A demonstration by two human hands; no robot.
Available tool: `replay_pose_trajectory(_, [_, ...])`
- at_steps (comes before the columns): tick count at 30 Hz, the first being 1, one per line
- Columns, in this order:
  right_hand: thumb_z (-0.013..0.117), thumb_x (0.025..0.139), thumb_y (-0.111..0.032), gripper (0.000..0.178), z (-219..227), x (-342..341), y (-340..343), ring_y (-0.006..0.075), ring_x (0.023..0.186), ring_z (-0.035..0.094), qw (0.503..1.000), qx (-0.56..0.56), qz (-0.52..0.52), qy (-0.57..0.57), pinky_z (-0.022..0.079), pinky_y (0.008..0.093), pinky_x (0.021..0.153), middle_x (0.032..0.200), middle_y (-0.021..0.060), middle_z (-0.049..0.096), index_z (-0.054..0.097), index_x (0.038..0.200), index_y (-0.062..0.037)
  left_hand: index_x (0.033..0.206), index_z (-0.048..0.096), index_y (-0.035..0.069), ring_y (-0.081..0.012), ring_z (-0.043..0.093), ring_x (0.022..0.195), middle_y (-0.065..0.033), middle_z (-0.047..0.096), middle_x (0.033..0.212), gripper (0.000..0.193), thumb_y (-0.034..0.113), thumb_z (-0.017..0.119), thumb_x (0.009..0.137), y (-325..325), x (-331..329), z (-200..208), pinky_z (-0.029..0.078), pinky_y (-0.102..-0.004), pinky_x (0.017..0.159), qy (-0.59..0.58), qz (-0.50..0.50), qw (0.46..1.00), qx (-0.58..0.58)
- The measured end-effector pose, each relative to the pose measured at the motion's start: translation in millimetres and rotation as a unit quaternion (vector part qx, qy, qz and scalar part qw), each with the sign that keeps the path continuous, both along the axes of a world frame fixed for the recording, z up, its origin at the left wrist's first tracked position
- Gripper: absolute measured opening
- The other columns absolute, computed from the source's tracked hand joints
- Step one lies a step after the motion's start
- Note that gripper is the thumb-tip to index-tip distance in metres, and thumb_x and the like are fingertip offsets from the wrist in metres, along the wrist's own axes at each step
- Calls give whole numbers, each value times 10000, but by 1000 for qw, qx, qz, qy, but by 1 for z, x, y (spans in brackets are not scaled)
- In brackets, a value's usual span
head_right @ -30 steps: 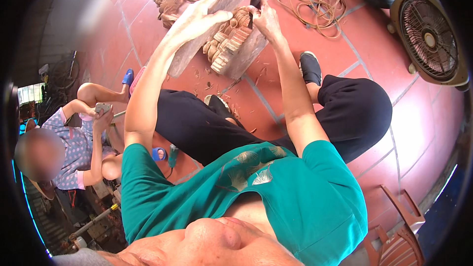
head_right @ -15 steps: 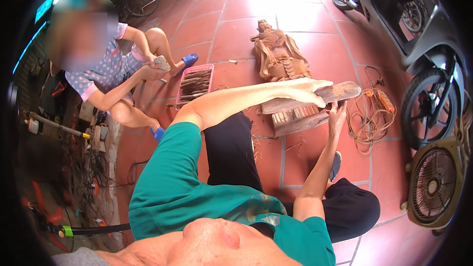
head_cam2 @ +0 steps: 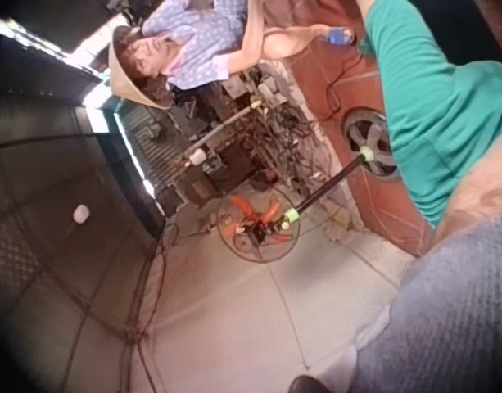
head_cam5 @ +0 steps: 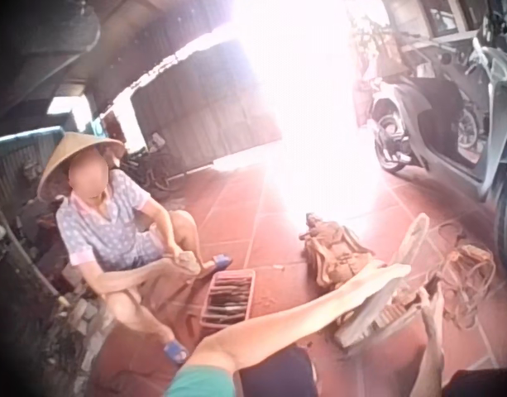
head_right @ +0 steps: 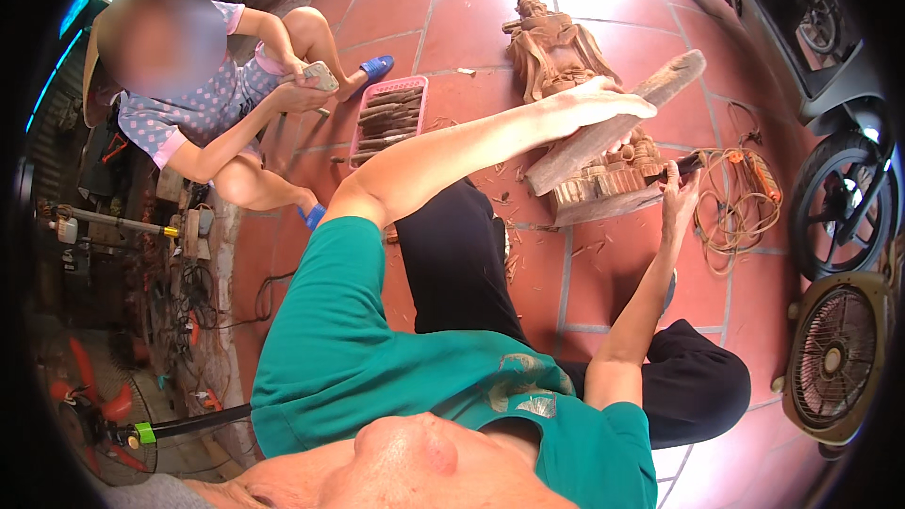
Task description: The person is carving a wooden sculpture using a chisel and mallet. They repeatedly strike the chisel to shape the wood, focusing on detailed areas of the sculpture.
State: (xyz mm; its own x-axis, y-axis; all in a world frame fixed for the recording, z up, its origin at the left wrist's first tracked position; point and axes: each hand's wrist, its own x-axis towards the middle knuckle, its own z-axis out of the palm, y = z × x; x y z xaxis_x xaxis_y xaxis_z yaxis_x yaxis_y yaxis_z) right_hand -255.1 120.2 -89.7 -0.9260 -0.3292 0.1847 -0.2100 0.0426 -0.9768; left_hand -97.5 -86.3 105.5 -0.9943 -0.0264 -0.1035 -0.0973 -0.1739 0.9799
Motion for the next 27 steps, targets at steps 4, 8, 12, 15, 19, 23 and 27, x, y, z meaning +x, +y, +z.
replay_pose_trajectory(4, [645, 991, -253, 384, 1, 0, -4, 145, 861, 670, 1000, 27, -14, -1, 576, 260, 609, 1014, 109, 666, 546, 1259, 3, 909, 609, 59, -124, 611, 643, -40, 624, 727, 348, 396, 698, 911, -14, 4, -3, 503, -275, 582, -9, 7, 1000, 21])
replay_pose_trajectory(8, [645, 992, -263, 393, -1, -2, -6, 145, 852, 670, 1000, 0, -6, 0, 573, 258, 604, 1008, 113, 670, 539, 1260, 4, 911, 608, 92, -94, 577, 637, -8, 603, 747, 298, 384, 664, 934, -11, 12, 7, 473, -247, 578, -40, 40, 997, 60])
replay_pose_trajectory(12, [645, 994, -263, 397, -4, -4, -4, 146, 857, 675, 1000, 18, -5, -13, 569, 258, 605, 999, 104, 677, 530, 1274, -7, 917, 606, 101, -85, 576, 652, 8, 589, 764, 283, 378, 658, 938, -15, 11, 1, 474, -238, 588, -36, 41, 996, 64])
replay_pose_trajectory(15, [640, 998, -273, 402, -9, -8, -4, 141, 876, 667, 1000, 10, 1, -24, 565, 254, 617, 1019, 84, 674, 522, 1302, -38, 917, 606, 99, -84, 579, 655, 8, 594, 769, 282, 374, 660, 941, -13, 10, 5, 476, -235, 586, -40, 34, 997, 56])
replay_pose_trajectory(19, [638, 1000, -266, 392, -4, -1, -5, 131, 870, 658, 1000, -10, 8, -28, 561, 247, 616, 1021, 71, 669, 520, 1305, -50, 933, 602, 101, -86, 590, 664, 6, 597, 772, 272, 363, 674, 936, -15, 8, -3, 491, -234, 588, -39, 27, 997, 68])
replay_pose_trajectory(23, [640, 997, -233, 382, -7, -3, -3, 136, 837, 679, 1000, -11, 14, -19, 565, 261, 622, 990, 100, 696, 522, 1286, -13, 956, 594, 101, -92, 598, 661, -1, 600, 763, 264, 349, 683, 931, -14, 5, -8, 505, -235, 591, -50, 35, 996, 71])
replay_pose_trajectory(27, [643, 995, -234, 379, -9, -4, 0, 144, 797, 687, 1000, -28, 7, -6, 553, 259, 620, 976, 108, 704, 523, 1277, -11, 958, 588, 96, -98, 597, 645, -12, 605, 753, 268, 346, 681, 928, -11, 4, -6, 499, -238, 583, -51, 44, 995, 79])
